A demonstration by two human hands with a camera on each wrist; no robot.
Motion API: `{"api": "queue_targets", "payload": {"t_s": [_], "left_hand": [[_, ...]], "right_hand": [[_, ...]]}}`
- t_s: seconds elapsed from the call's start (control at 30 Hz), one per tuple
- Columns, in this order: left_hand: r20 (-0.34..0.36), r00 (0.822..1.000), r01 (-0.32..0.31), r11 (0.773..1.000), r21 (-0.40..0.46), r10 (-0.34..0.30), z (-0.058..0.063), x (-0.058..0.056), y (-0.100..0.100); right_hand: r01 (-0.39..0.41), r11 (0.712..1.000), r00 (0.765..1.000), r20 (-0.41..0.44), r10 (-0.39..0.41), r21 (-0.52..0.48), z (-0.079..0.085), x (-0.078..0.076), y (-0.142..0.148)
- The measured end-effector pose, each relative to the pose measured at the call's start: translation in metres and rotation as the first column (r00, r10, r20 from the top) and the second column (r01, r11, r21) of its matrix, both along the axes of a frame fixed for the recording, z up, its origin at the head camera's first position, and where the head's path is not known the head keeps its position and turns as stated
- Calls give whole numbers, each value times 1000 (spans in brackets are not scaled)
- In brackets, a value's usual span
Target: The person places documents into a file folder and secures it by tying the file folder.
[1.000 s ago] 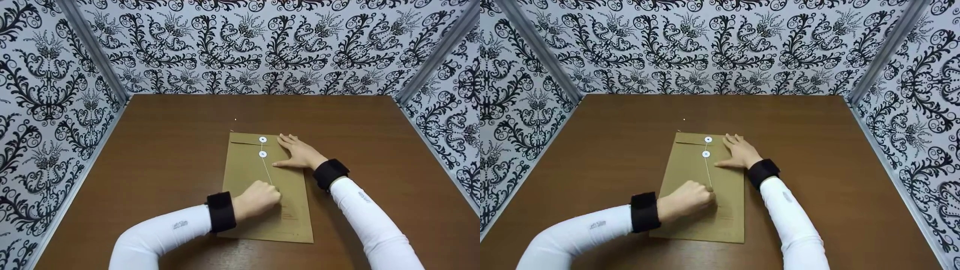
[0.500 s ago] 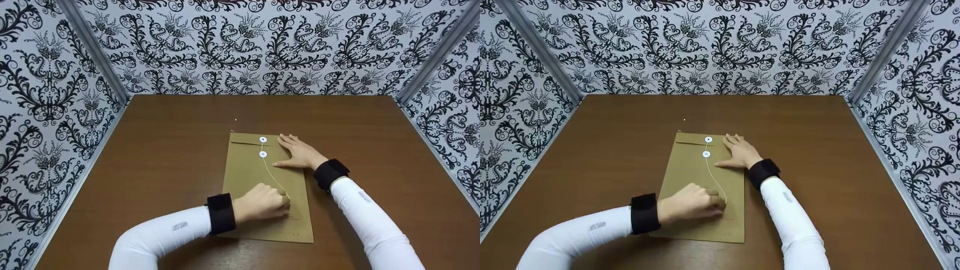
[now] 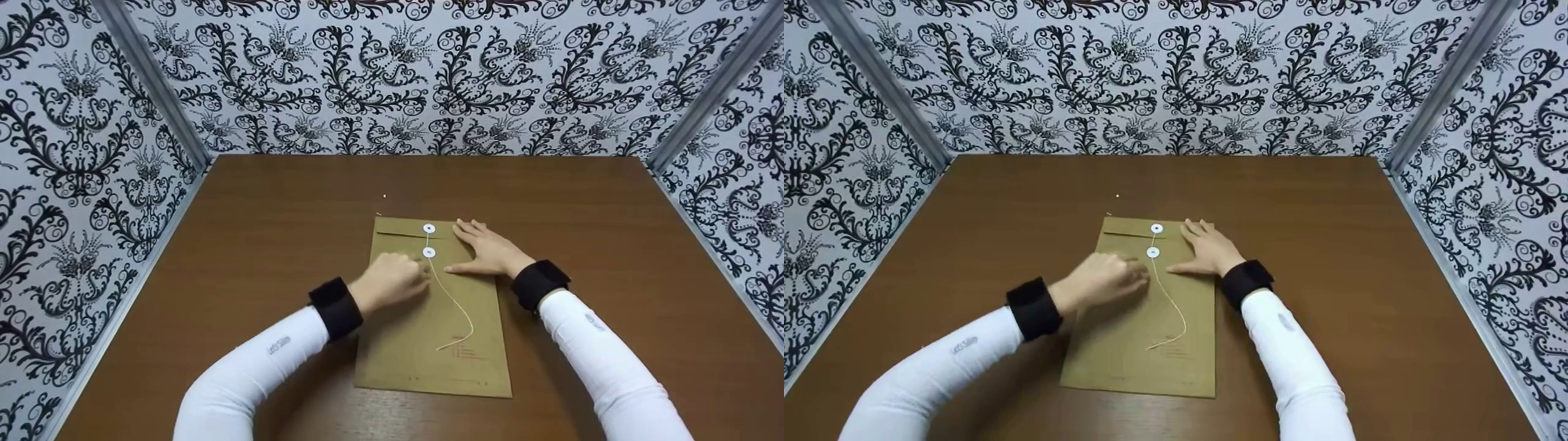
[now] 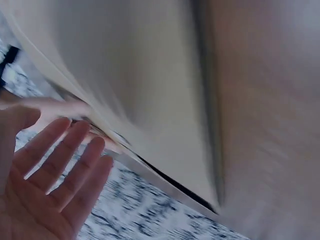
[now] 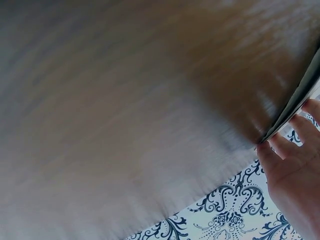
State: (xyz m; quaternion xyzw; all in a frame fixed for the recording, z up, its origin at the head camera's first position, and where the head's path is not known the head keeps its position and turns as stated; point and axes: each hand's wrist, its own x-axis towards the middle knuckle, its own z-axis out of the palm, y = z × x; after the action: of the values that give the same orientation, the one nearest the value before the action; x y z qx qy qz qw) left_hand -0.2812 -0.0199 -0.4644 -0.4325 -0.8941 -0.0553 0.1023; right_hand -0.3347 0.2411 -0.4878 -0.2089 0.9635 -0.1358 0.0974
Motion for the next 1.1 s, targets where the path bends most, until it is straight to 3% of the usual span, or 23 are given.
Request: {"api": "queue_targets", "payload": {"t_s": [0.1,0.33,0.57,0.7,1.0,1.1], "left_hand": [[22,998,-61,997,-37,62,-3,-14,-8],[74,988,-129,985,-118,138,-9,-35,-20],[236,944,-190,964,-185,231,-12,-49,-23],[293,925,-191,964,-185,240,-15,-55,-22],[326,902,-223,952,-209,283,-16,-60,-18],[321,904,-223,952,-208,282,-16,-60,-16]], "right_hand": [[-2,1000,1000,-2,2,-1,0,-1,1],[-6,1000,1000,-13,6,4,-1,-2,1],[-14,1000,1000,-7,14,6,1,-1,-1],[-11,1000,1000,-6,11,-4,1,0,-1],[-10,1000,1000,-2,10,-10,-1,-1,0],[-11,1000,1000,-1,11,-7,0,-1,1]]}}
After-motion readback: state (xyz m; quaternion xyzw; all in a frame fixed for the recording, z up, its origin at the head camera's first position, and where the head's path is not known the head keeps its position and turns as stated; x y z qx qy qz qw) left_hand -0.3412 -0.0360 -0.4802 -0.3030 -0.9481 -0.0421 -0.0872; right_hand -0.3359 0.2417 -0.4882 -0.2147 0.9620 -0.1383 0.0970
